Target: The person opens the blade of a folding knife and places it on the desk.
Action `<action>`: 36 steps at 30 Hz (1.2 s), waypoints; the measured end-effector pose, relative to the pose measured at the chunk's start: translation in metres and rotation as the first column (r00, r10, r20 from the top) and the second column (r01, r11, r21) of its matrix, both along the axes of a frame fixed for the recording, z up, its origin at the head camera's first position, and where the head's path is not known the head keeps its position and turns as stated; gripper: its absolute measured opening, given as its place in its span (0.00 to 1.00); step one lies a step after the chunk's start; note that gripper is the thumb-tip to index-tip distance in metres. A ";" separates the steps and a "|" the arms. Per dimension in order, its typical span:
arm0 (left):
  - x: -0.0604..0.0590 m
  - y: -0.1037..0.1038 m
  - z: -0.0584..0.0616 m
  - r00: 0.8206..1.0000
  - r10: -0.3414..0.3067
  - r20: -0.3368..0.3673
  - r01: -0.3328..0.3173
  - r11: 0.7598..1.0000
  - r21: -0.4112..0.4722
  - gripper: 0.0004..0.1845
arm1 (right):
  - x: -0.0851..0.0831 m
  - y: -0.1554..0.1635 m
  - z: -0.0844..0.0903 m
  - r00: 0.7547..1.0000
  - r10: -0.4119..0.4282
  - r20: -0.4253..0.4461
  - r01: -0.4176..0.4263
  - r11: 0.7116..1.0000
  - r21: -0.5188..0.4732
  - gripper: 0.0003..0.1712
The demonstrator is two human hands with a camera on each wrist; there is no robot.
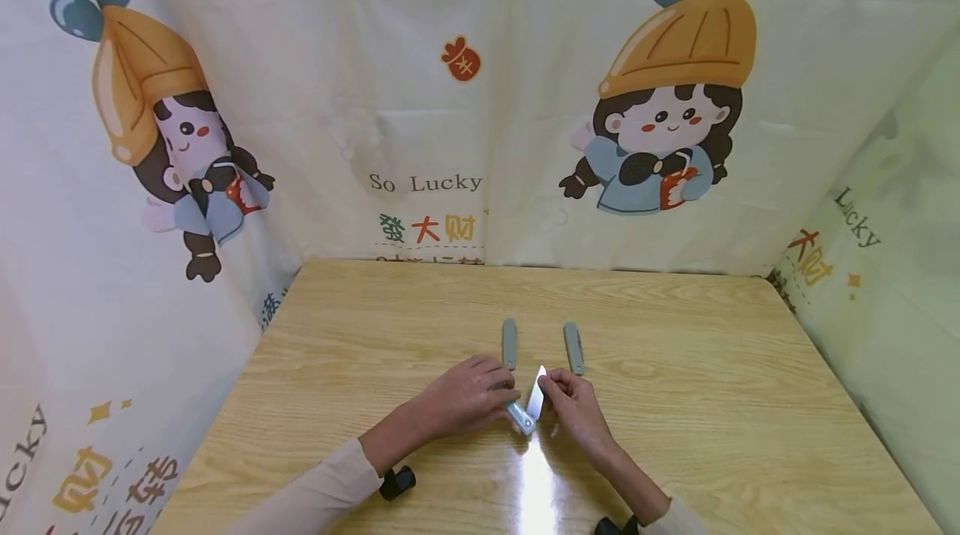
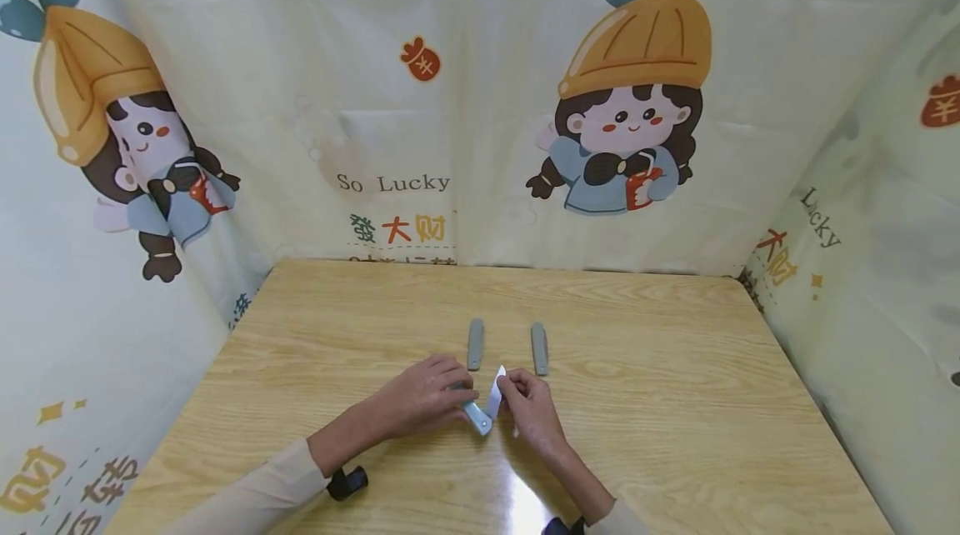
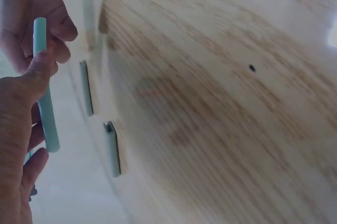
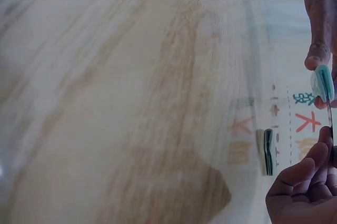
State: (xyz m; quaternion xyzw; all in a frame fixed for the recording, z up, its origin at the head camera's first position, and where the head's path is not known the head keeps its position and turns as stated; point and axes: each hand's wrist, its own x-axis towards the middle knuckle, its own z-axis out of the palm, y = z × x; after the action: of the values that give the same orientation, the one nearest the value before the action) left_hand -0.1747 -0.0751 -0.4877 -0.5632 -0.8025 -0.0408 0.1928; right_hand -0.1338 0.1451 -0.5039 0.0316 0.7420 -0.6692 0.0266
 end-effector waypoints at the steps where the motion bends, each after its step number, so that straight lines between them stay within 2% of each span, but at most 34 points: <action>1: 0.000 0.000 0.000 1.000 -0.004 -0.002 0.004 1.000 -0.006 0.15 | 0.000 0.000 0.000 1.000 -0.001 -0.002 0.001 1.000 0.010 0.10; 7: -0.002 -0.001 0.001 0.999 -0.027 -0.019 0.027 1.000 -0.011 0.13 | 0.000 -0.001 0.000 1.000 0.011 -0.003 -0.011 1.000 0.030 0.09; 21: 0.000 0.000 -0.003 0.998 -0.063 -0.002 0.063 0.995 0.074 0.15 | 0.003 0.002 0.000 0.999 0.036 0.014 -0.037 0.999 0.033 0.09; 29: 0.000 -0.002 -0.003 0.998 -0.040 -0.046 0.043 0.997 0.062 0.15 | 0.002 0.002 0.001 1.000 0.022 0.008 -0.023 0.999 0.023 0.09; 36: 0.002 -0.004 -0.007 0.998 -0.012 -0.059 0.018 0.995 0.097 0.16 | -0.001 0.003 -0.002 1.000 -0.019 -0.001 0.019 0.999 0.032 0.09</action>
State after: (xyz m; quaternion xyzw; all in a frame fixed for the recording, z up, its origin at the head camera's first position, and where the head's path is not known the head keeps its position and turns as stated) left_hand -0.1729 -0.0792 -0.4950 -0.5602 -0.7892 -0.0648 0.2430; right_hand -0.1349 0.1482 -0.5062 0.0387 0.7521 -0.6576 0.0195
